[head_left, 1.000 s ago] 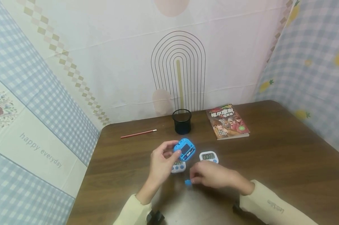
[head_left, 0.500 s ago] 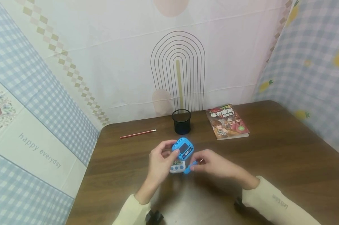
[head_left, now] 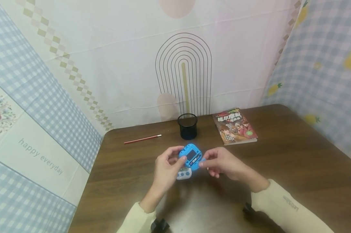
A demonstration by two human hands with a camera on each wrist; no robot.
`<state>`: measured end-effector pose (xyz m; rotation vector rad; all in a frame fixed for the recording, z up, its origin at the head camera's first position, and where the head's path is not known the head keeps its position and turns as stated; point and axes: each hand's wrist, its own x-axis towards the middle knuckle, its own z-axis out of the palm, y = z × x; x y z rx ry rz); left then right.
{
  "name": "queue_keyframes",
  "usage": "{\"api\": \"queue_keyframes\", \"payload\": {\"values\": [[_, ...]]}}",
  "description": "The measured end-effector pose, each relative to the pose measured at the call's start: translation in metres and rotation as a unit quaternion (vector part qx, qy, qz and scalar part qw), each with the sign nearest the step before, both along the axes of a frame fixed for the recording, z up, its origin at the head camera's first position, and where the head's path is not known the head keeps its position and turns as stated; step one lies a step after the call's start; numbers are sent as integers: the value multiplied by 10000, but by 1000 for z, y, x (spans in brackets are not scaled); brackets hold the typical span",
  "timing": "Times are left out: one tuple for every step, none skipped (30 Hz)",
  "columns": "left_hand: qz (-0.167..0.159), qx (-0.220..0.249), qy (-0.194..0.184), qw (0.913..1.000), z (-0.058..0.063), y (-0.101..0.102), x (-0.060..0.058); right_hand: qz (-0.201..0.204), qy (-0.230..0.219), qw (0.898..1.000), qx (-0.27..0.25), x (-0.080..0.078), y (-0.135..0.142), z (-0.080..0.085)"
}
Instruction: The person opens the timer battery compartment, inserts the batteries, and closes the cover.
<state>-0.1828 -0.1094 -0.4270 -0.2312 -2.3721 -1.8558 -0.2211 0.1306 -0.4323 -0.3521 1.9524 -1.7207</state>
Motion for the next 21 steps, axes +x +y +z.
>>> {"api": "queue_keyframes", "payload": {"values": [[-13,-37,10,10000,0,0,0,-30,-124,9999,-78,0,0,-1],[-30,-69,26,10000,0,0,0,-62,-238,9996,-154,-1,0,-1],[-45,-99,41,9999,-1,0,0,-93,-330,9992,-220,-1,-1,-2],[-57,-124,49,9999,-1,1,1,-130,-408,9987,-270,-1,-1,-2],[-65,-142,57,9999,-1,1,1,-168,-468,9983,-311,-1,-2,-3],[-71,-155,65,9998,-1,1,1,-200,-521,9978,-359,-1,-2,-3],[-82,-152,71,9998,-1,1,1,-237,-564,9973,-396,-1,-3,-4],[-85,-155,69,9998,-1,2,1,-273,-599,9969,-430,-1,-4,-4],[-85,-162,63,9998,-1,2,1,-306,-617,9966,-456,-1,-4,-4],[-94,-165,50,9998,-1,2,1,-329,-620,9964,-480,-1,-4,-4],[-108,-168,32,9998,-1,3,2,-348,-622,9962,-498,0,-5,-4],[-130,-161,23,9998,-2,3,1,-367,-622,9960,-517,0,-5,-4],[-147,-163,10,9998,-2,3,1,-373,-612,9960,-536,1,-5,-4],[-159,-170,-8,9997,-2,4,1,-378,-598,9960,-541,1,-5,-3],[-176,-167,-17,9997,-2,4,1,-381,-587,9960,-558,2,-6,-3],[-188,-168,-38,9997,-2,4,1,-387,-582,9959,-570,2,-6,-2],[-192,-168,-44,9997,-3,5,1,-399,-582,9958,-584,2,-7,-2],[-188,-166,-48,9997,-3,5,1,-413,-581,9957,-594,2,-8,-2],[-180,-181,-60,9997,-3,5,1,-411,-579,9956,-614,2,-8,-2],[-174,-197,-73,9996,-3,5,1,-412,-577,9955,-625,2,-9,-3],[-171,-206,-82,9996,-3,6,1,-408,-575,9954,-641,2,-9,-3]]}}
